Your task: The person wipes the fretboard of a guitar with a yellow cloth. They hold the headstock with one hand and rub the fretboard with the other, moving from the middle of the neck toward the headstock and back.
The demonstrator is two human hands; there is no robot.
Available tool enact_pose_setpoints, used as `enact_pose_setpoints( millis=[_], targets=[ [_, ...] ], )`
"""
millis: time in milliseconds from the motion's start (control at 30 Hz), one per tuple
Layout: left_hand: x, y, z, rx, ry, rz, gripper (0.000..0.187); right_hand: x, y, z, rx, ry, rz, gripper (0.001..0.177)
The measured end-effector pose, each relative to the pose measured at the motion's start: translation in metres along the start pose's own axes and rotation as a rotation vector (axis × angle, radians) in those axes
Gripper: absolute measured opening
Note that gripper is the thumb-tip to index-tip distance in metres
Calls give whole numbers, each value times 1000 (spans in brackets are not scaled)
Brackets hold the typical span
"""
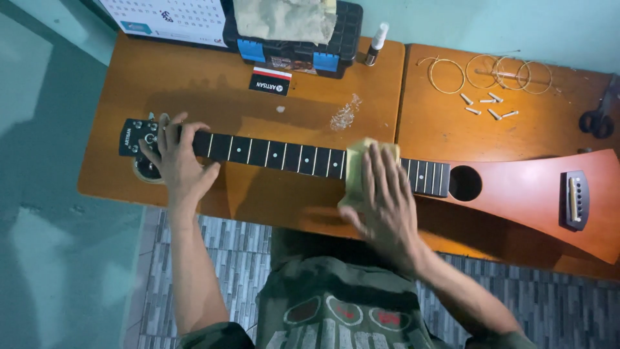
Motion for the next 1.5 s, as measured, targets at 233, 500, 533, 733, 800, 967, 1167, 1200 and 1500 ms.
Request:
enact_pose_setpoints(
  millis=[233, 500, 533, 733, 800, 967, 1167, 1200, 1500],
  targets=[
    [1, 1, 4, -27, 18, -15, 73, 0, -3, -6, -9, 61, -56, 98],
    [-1, -6, 10, -29, 19, -23, 70, 3, -15, -19, -68, 83, -12, 102],
    [-2, -5, 10, -29, 19, -27, 70, 13, -18, -18, -68, 85, -15, 102],
    [0, -4, 13, 1, 4, -20, 70, -3, -2, 1, 58, 91, -19, 100],
    [1, -4, 11, 12, -18, 18, 74, -26, 13, 13, -39, 193, 12, 101],
    [-4, -10, 17, 27, 9, -31, 60, 8, -14, -16, 16, 141, -31, 101],
    [2, 0, 3, 14, 35, 7, 68, -4, 13, 8, 26, 159, -18, 104],
    [0, -2, 7, 17, 53, 23, 68, -17, 21, 18, -46, 185, 9, 98],
    [-2, -6, 16, -25, -10, -7, 69, 41, -25, -16, 9, 109, -42, 100]
  ],
)
Point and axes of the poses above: each hand's wrist, its own x-axis away from the middle knuckle, its own y-axis out of the palm, z = x × y, the point moved 5 cm from there along -x, towards the middle knuckle, and after that the axes turned 12 degrees about z, right-handed, at the moved point
